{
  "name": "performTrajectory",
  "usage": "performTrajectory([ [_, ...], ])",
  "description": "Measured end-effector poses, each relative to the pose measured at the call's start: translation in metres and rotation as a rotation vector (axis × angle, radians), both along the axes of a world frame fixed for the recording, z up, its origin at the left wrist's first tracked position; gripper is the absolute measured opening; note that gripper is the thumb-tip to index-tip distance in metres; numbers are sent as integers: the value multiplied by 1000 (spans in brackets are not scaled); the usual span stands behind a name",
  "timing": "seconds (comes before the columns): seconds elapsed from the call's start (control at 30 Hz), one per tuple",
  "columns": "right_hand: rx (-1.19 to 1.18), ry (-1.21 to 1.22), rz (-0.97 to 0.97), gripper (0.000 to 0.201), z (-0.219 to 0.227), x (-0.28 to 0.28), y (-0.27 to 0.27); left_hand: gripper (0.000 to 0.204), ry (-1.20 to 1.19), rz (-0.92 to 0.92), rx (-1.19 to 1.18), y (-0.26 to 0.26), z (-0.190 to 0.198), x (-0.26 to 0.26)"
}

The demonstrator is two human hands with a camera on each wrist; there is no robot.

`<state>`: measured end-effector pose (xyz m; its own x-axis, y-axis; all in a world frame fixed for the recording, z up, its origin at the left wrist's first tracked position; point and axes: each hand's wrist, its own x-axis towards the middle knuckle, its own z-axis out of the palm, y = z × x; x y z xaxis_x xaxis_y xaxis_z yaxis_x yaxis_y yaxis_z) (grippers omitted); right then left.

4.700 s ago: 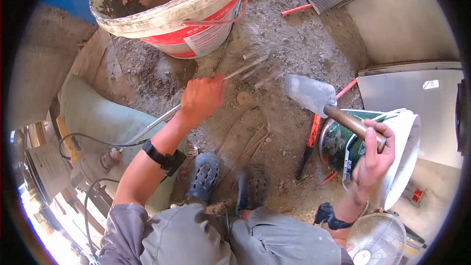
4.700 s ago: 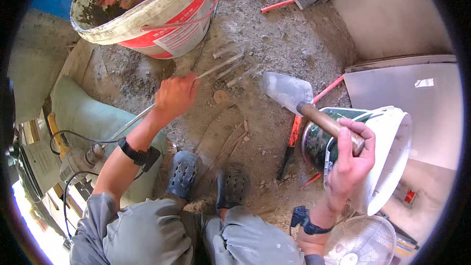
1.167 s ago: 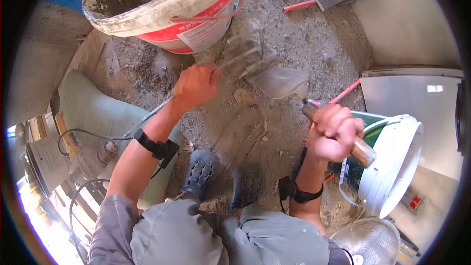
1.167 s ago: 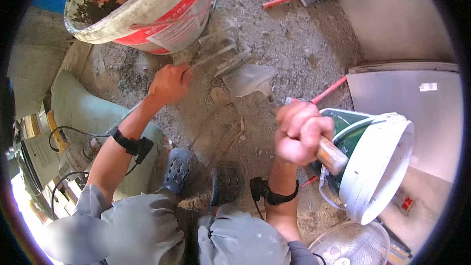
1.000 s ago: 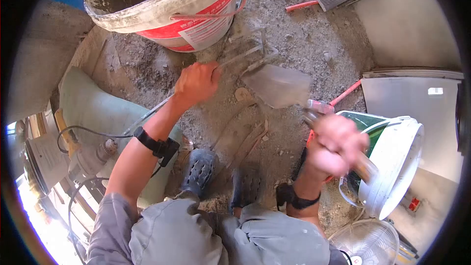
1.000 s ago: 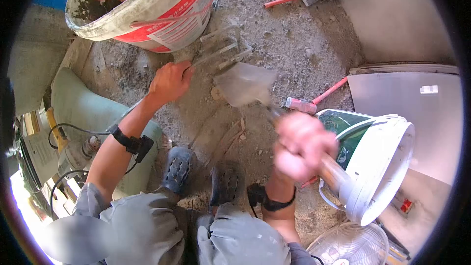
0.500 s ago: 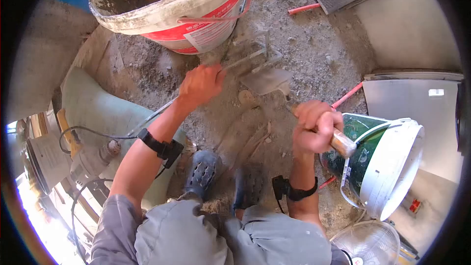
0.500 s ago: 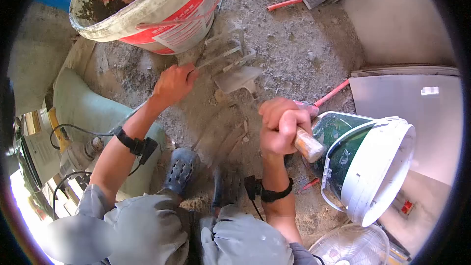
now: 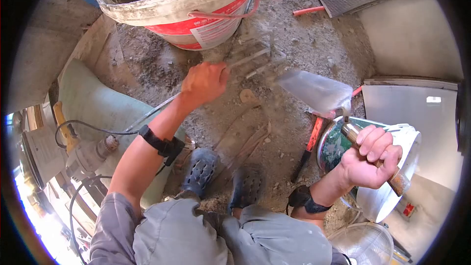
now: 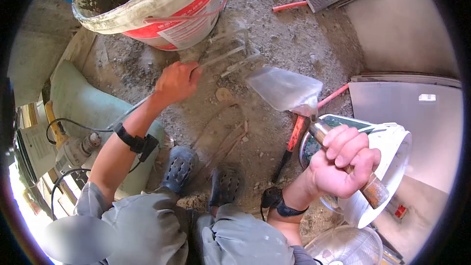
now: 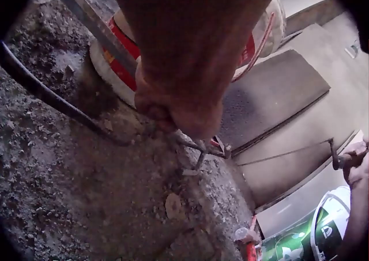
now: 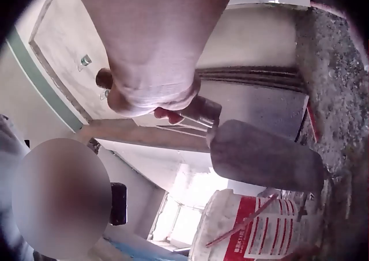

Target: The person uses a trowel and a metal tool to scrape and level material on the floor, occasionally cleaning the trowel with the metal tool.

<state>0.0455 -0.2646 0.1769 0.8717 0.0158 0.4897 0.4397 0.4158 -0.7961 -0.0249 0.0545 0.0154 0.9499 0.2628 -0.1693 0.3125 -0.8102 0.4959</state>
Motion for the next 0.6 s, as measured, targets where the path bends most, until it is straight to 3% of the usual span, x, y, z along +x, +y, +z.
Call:
performTrajectory([
  [0.1, 0, -6, 81, 31, -10, 1, 19, 25, 36, 7, -4, -1, 4, 2],
  [0.3, 33, -26, 27, 27, -41, -19, 44, 24, -22, -17, 1, 4, -9, -3],
  [0.4, -84, -68, 9, 24, -79, -17, 65, 25, -21, -4, -4, 0, -2, 2],
  [0.43, -82, 18, 57, 23, -90, -16, 71, 25, -16, 2, -7, -1, -4, 2],
  [0.6, 12, -37, 22, 24, -60, -20, 57, 24, -26, 0, -20, 3, -6, 0],
])
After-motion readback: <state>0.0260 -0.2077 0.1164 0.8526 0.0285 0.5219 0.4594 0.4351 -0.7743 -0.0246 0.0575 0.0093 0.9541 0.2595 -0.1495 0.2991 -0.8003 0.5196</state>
